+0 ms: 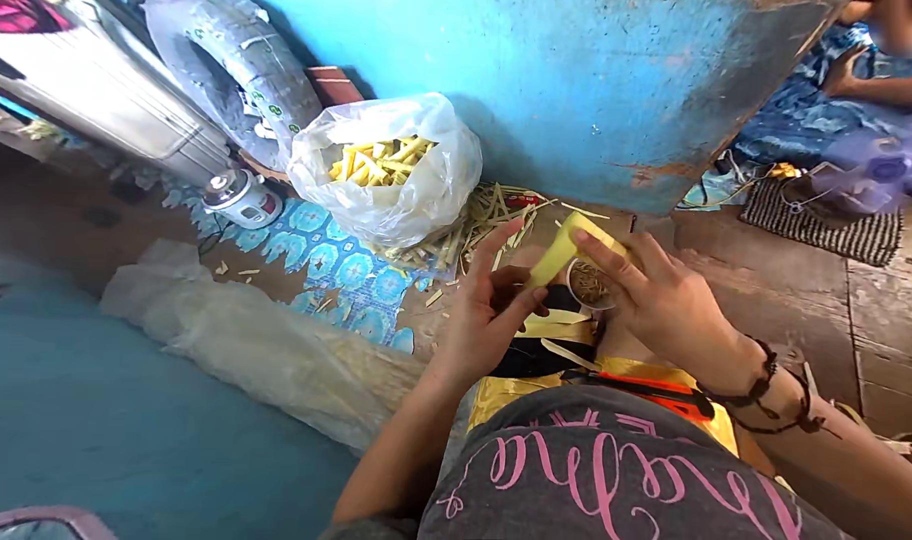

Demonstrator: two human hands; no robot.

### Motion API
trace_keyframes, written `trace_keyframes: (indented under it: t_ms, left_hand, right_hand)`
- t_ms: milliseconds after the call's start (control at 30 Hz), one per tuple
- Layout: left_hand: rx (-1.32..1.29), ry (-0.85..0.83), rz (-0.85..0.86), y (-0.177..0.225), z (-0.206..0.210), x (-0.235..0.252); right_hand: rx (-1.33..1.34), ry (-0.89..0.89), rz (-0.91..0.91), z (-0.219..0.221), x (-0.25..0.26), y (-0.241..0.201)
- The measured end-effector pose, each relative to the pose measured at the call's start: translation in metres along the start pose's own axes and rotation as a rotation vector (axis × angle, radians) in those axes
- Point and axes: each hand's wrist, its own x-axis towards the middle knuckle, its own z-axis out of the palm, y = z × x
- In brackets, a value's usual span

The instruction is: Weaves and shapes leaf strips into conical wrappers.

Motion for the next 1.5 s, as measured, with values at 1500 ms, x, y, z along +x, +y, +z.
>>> trace_keyframes:
  t_ms: [1500]
  left_hand:
    - [-0.037, -0.174, -0.25, -0.037, -0.005, 0.024]
  right_hand:
    - [0.816, -0.033, 0.585, 0.015, -0.087, -0.002]
